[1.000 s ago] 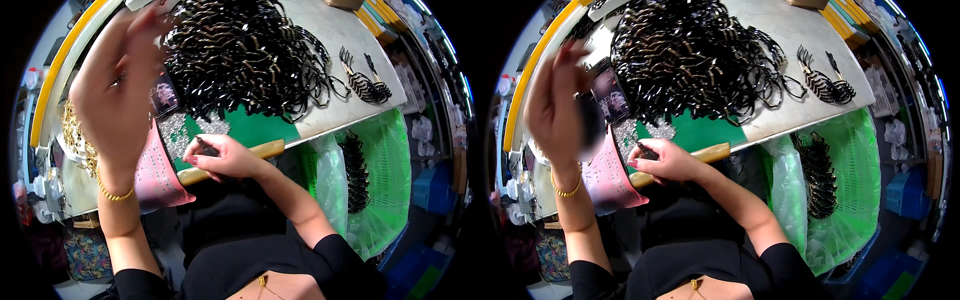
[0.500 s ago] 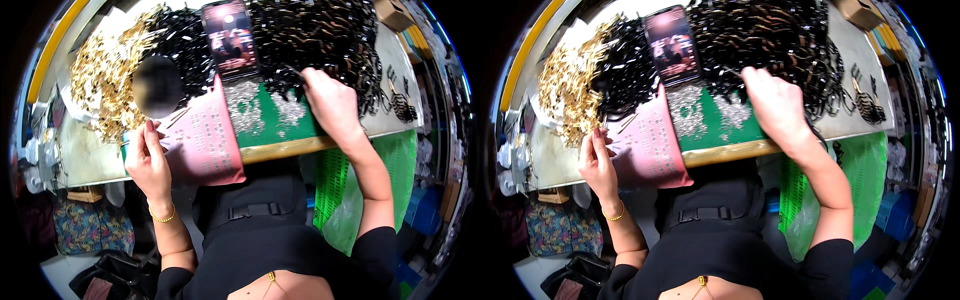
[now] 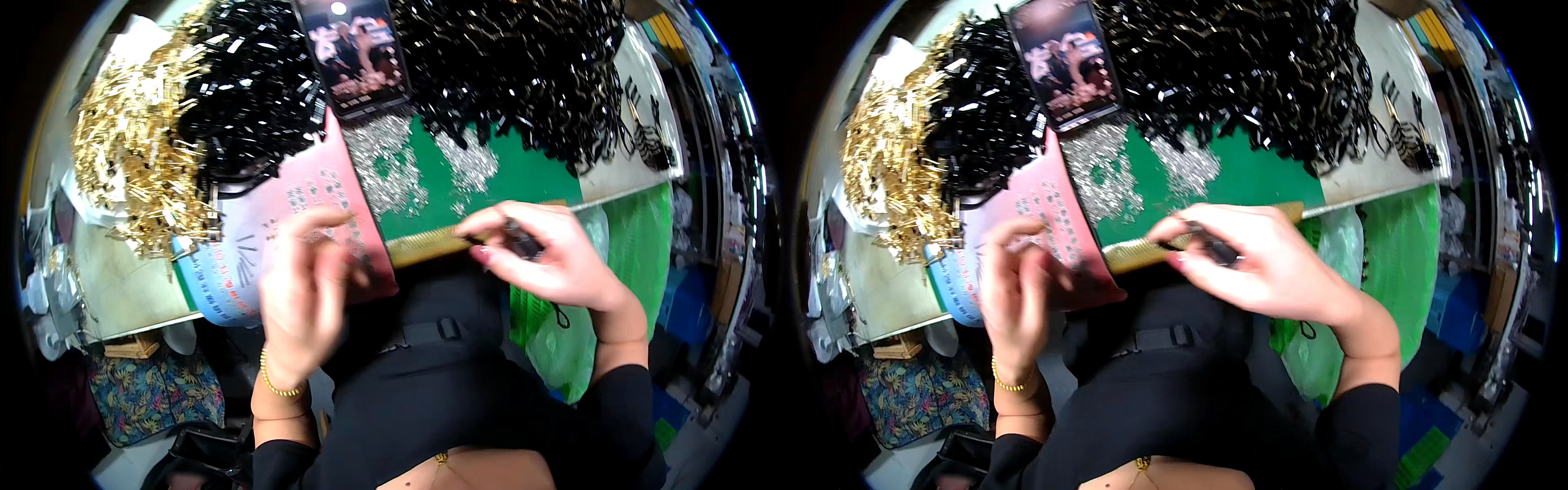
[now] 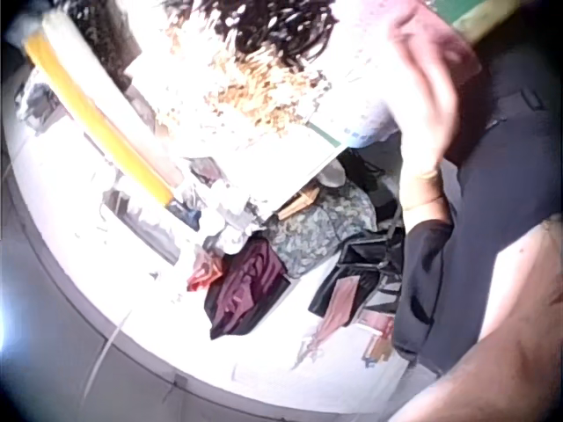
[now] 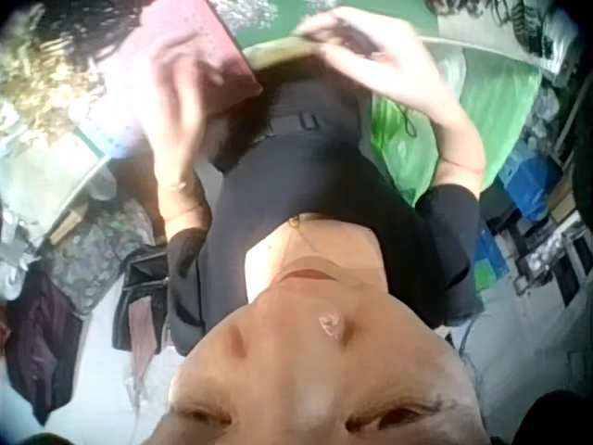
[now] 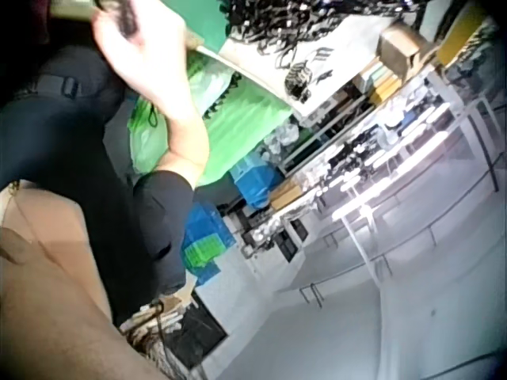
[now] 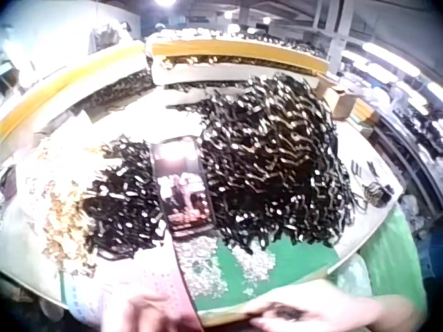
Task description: The person assembles eyeglasses by hand at a cluttered workbench. They pick up black frames and gold-colored metal arms, then attach the arms to the frames using a small tool to secure the joints. The process is repeated for multiple pairs.
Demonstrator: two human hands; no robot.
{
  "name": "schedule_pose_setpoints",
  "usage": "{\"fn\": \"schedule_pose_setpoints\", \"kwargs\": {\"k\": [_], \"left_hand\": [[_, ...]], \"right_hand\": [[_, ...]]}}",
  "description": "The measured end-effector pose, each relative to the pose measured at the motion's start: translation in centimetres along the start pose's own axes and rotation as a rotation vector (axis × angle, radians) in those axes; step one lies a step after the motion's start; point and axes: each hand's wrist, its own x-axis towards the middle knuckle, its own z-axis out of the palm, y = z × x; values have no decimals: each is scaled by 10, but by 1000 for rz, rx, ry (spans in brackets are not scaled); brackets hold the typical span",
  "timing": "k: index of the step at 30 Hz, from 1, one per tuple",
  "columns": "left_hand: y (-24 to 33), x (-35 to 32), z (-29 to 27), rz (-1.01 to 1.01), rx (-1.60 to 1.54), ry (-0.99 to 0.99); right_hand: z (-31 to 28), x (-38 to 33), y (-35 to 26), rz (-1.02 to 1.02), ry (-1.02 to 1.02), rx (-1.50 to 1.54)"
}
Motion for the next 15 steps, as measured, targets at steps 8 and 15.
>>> {"fn": "schedule_pose_setpoints", "kwargs": {"k": [8,15], "left_hand": [[-15,-16,40,7,-244,-255],[-7,-7,31,286,168,-346]], "right_hand": [[17,1,31,7,-43,202],[8,5,28,-253,-104,-102]]}}
